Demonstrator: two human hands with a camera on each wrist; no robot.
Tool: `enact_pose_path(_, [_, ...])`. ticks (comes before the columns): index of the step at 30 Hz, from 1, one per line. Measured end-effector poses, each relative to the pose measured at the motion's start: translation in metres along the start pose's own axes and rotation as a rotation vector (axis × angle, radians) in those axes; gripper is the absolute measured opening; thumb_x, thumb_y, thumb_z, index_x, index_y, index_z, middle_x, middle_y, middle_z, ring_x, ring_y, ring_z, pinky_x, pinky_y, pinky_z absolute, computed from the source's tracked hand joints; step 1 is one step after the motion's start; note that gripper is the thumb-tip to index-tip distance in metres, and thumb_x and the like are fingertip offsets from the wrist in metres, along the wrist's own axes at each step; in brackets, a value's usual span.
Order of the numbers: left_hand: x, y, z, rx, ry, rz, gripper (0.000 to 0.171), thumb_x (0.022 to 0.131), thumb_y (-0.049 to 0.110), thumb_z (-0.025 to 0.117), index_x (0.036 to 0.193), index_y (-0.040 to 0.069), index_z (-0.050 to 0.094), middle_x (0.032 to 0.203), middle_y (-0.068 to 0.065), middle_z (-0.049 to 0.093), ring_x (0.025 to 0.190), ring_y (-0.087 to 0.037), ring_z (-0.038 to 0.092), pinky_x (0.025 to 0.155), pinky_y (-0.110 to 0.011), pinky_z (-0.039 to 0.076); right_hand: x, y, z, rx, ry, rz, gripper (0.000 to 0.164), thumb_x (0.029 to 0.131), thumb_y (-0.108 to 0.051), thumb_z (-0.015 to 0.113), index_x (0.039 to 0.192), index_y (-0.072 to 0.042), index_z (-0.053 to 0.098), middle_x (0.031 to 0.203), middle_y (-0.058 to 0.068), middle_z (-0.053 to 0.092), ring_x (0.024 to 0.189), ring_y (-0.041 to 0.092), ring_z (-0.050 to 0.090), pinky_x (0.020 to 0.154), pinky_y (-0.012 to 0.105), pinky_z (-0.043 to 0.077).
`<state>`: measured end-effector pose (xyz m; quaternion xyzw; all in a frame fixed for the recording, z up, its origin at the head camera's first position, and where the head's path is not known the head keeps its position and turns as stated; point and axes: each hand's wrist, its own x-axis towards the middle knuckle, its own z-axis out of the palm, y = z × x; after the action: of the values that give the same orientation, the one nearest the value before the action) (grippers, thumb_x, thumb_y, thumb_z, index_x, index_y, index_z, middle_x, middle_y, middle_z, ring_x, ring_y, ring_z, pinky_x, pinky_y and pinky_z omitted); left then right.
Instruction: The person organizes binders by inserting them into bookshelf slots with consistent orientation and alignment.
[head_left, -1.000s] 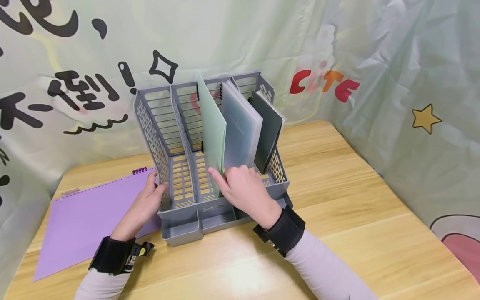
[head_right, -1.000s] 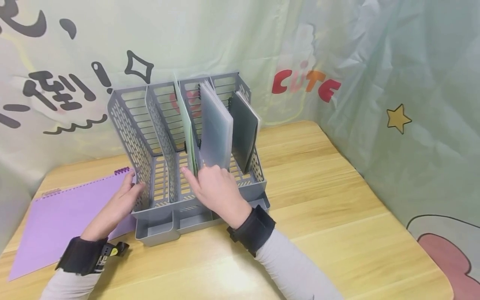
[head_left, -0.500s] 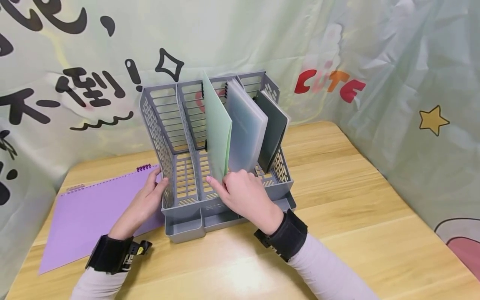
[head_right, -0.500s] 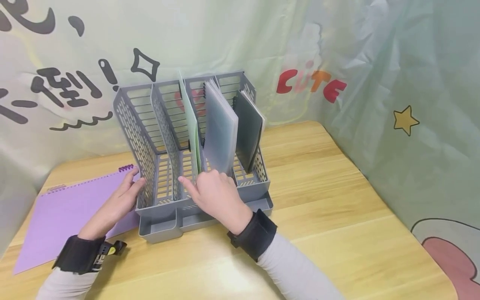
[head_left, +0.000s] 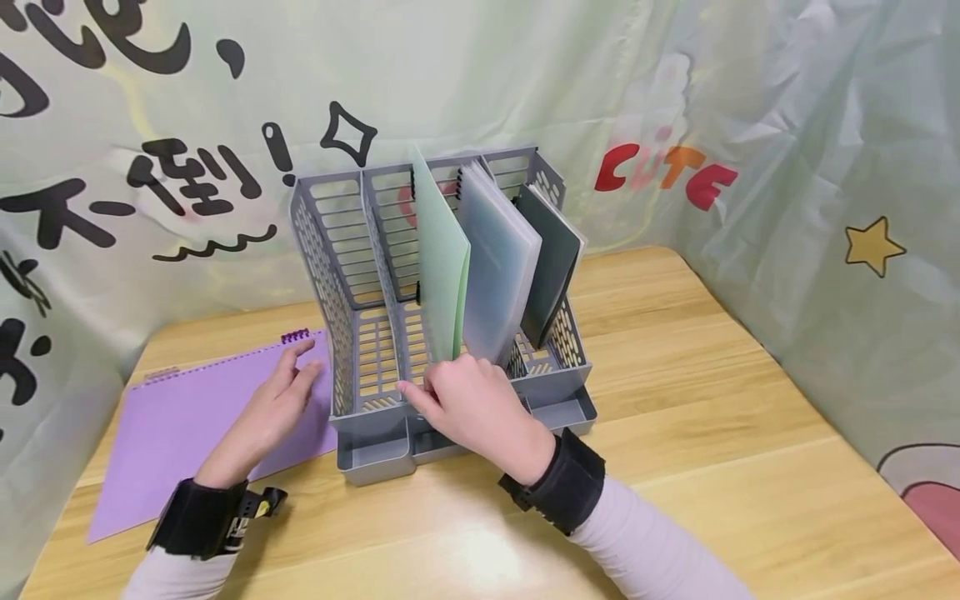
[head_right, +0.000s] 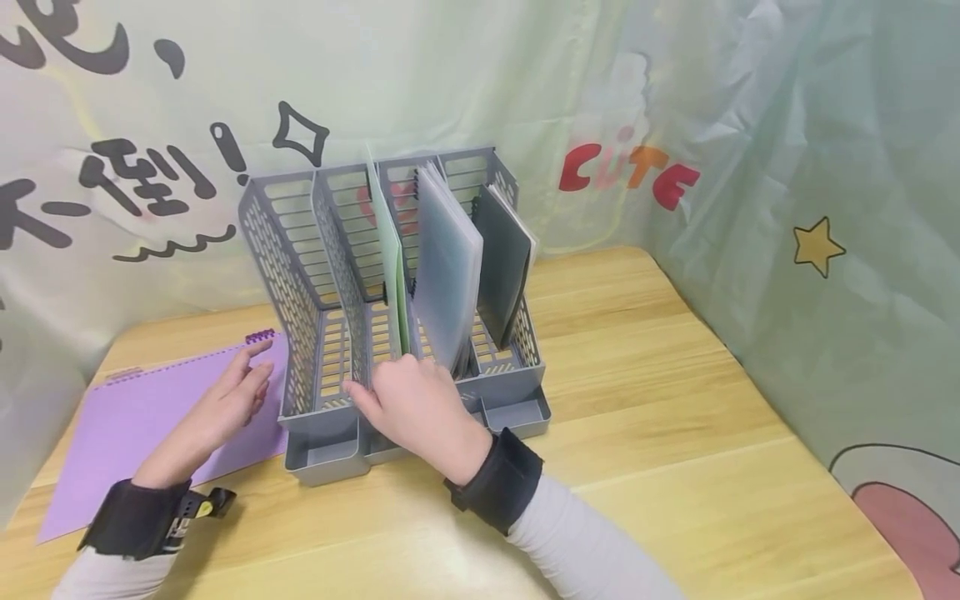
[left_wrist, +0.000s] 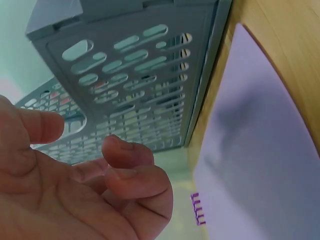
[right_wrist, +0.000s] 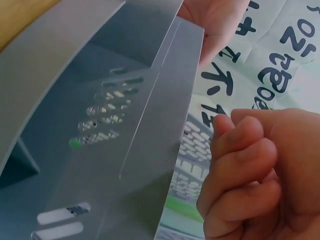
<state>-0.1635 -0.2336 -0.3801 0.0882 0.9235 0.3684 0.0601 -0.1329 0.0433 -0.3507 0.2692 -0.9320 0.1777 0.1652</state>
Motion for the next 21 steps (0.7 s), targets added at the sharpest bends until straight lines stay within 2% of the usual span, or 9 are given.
enact_pose_path(3, [-0.003, -0.003, -0.004, 0.019, 0.016, -0.003, 0.064, 0.105, 0.047, 0.022, 0.155, 0.009, 0.015, 0.116, -0.027, 0.054, 0.103, -0.041, 0.053, 0.080, -0.054, 0.045, 0.001, -0.004, 0.002, -0.009, -0.005, -0.032, 0.053, 0.097, -0.044, 0.051, 0.052, -0.022, 0.034, 0.047, -0.012, 0.021, 0.039, 0.004, 0.030, 0.037, 0.022, 0.024])
enact_pose_path(6, [-0.006, -0.006, -0.009, 0.035, 0.029, -0.009, 0.063, 0.105, 0.047, 0.022, 0.154, 0.008, 0.018, 0.099, -0.020, 0.055, 0.088, -0.033, 0.055, 0.069, -0.042, 0.045, 0.001, -0.007, 0.005, -0.010, 0.003, -0.063, 0.050, 0.097, -0.041, 0.053, 0.054, -0.022, 0.035, 0.048, -0.012, 0.023, 0.039, 0.004, 0.032, 0.038, 0.022, 0.023])
enact_pose_path(11, [-0.012, -0.012, -0.016, 0.038, 0.044, -0.017, 0.063, 0.105, 0.047, 0.022, 0.154, 0.007, 0.019, 0.097, -0.018, 0.055, 0.087, -0.030, 0.054, 0.068, -0.039, 0.044, 0.003, -0.014, 0.008, -0.042, 0.025, -0.108, 0.043, 0.095, -0.040, 0.054, 0.058, -0.023, 0.040, 0.049, -0.013, 0.031, 0.041, 0.003, 0.038, 0.037, 0.023, 0.026])
enact_pose_path(17, [-0.019, -0.022, -0.024, 0.031, 0.074, -0.014, 0.061, 0.106, 0.045, 0.023, 0.152, 0.006, 0.023, 0.088, -0.016, 0.051, 0.070, -0.024, 0.049, 0.056, -0.035, 0.042, 0.006, -0.024, 0.012, -0.016, 0.025, -0.133, 0.039, 0.094, -0.037, 0.056, 0.062, -0.023, 0.040, 0.053, -0.012, 0.036, 0.045, 0.003, 0.040, 0.036, 0.021, 0.028])
enact_pose_path(21, [-0.024, -0.028, -0.032, 0.036, 0.103, -0.020, 0.060, 0.106, 0.043, 0.021, 0.151, 0.004, 0.025, 0.087, -0.016, 0.050, 0.067, -0.022, 0.048, 0.054, -0.033, 0.041, 0.007, -0.030, 0.013, -0.011, 0.036, -0.159, 0.034, 0.094, -0.036, 0.057, 0.066, -0.023, 0.042, 0.058, -0.014, 0.039, 0.048, 0.002, 0.041, 0.037, 0.019, 0.030])
